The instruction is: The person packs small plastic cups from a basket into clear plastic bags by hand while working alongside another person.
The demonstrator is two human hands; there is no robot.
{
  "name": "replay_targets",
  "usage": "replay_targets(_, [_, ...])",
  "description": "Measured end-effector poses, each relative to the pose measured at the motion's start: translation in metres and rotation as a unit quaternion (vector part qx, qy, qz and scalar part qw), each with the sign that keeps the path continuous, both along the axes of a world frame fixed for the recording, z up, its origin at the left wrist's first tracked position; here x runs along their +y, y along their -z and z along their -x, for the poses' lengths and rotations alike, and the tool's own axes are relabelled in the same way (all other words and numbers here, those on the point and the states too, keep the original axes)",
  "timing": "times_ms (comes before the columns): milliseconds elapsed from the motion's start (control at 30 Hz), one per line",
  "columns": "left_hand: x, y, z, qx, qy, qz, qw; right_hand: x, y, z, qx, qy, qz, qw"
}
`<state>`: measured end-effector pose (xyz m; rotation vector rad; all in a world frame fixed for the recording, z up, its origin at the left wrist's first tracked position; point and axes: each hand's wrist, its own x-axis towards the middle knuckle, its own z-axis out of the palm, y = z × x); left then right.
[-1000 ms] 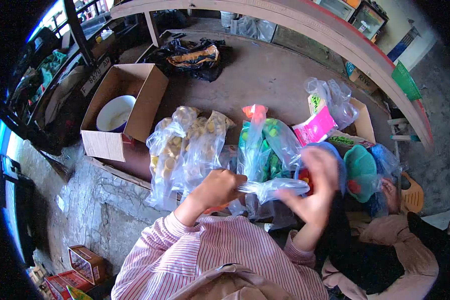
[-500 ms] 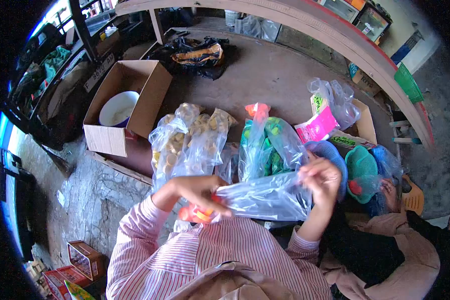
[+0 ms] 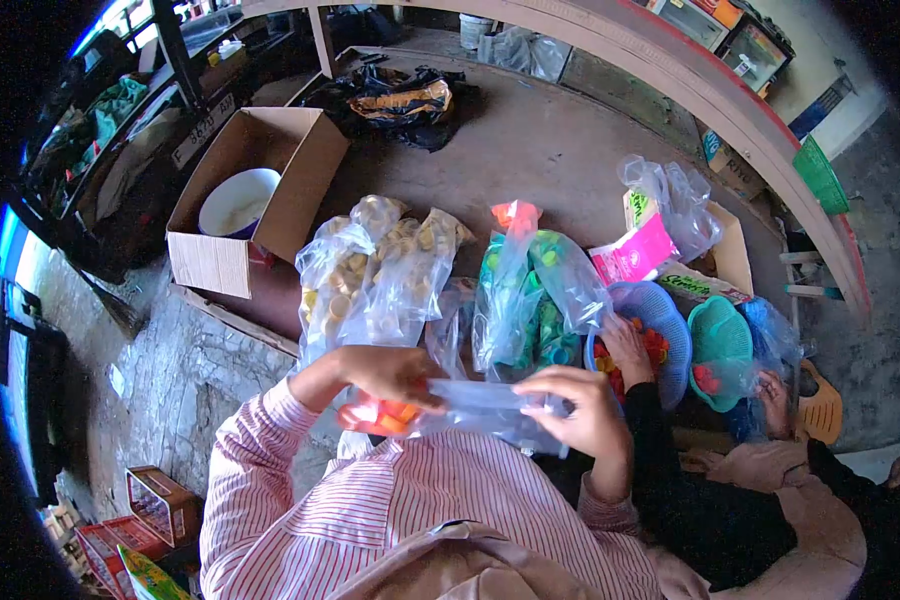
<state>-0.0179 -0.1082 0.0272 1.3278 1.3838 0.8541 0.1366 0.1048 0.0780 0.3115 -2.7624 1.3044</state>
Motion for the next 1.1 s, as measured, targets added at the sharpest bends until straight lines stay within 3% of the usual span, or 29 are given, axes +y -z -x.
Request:
replay_targets(33, [-0.005,-0.007,-0.001,-0.038,0.013,0.015,0.999,0.004,-0.003,-0.004,0.032,0.030,0.038,0.998])
replay_targets(67, [-0.006,-0.013,-0.002,-0.040,0.031,0.099,0.994,0.013,0.002,-0.008,0.055,0.018,0.084,0.995])
replay_targets(200, [-0.006,-0.031,-0.009,-0.053,0.042,0.111,0.992,0.028,0.001,-0.018,0.094,0.023,0.215,0.972])
replay_targets(267, [-0.009,-0.029,-0.009,-0.087,0.029,0.099,0.991,0.029,0.011,-0.024,0.125,0.053,0.376,0.917])
replay_targets(333, [-0.010,-0.025,-0.005,-0.043,0.037,0.109,0.992,0.030,0.016,-0.027,0.157,0.066,0.369,0.913])
replay_targets(433, [-0.015,-0.014,-0.003,-0.044,0.035,0.078,0.995,0.044,0.045,-0.036,0.232,0.116,0.564,0.784])
replay_targets(467, [-0.016,-0.006,0.000,-0.027,0.026,0.075,0.996,0.040,0.042,-0.038,0.208,0.245,0.490,0.810])
replay_targets(533, [-0.015,0.009,-0.004,-0.074,-0.036,-0.005,0.997,0.028,0.020,-0.039,0.128,0.196,0.403,0.884])
replay_targets(633, [-0.010,0.009,-0.004,-0.012,0.002,0.033,0.999,0.011,0.010,-0.046,-0.108,0.126,0.216,0.962])
replay_targets(667, [-0.009,0.010,-0.004,0.020,0.014,0.050,0.998,0.011,0.012,-0.047,-0.144,0.176,0.260,0.939])
replay_targets(767, [-0.005,0.010,-0.005,-0.044,-0.002,0.091,0.995,0.027,0.017,-0.058,-0.090,0.185,0.353,0.913])
replay_targets(867, [-0.001,0.005,-0.003,-0.064,0.006,0.111,0.992,0.025,0.020,-0.058,-0.033,0.171,0.344,0.922])
replay_targets(900, [0.001,0.006,-0.002,-0.055,-0.007,0.091,0.994,0.021,0.009,-0.056,-0.050,0.194,0.291,0.936])
replay_targets(967, [0.005,0.011,-0.001,-0.046,-0.020,0.071,0.996,0.017,0.026,-0.057,-0.104,0.155,0.331,0.925])
replay_targets(1067, [0.014,0.011,0.003,-0.039,0.038,0.087,0.995,0.025,0.031,-0.061,-0.155,0.151,0.331,0.919])
replay_targets(1100, [0.023,-0.003,0.005,0.031,0.110,0.144,0.983,0.030,0.024,-0.064,-0.174,0.165,0.302,0.923])
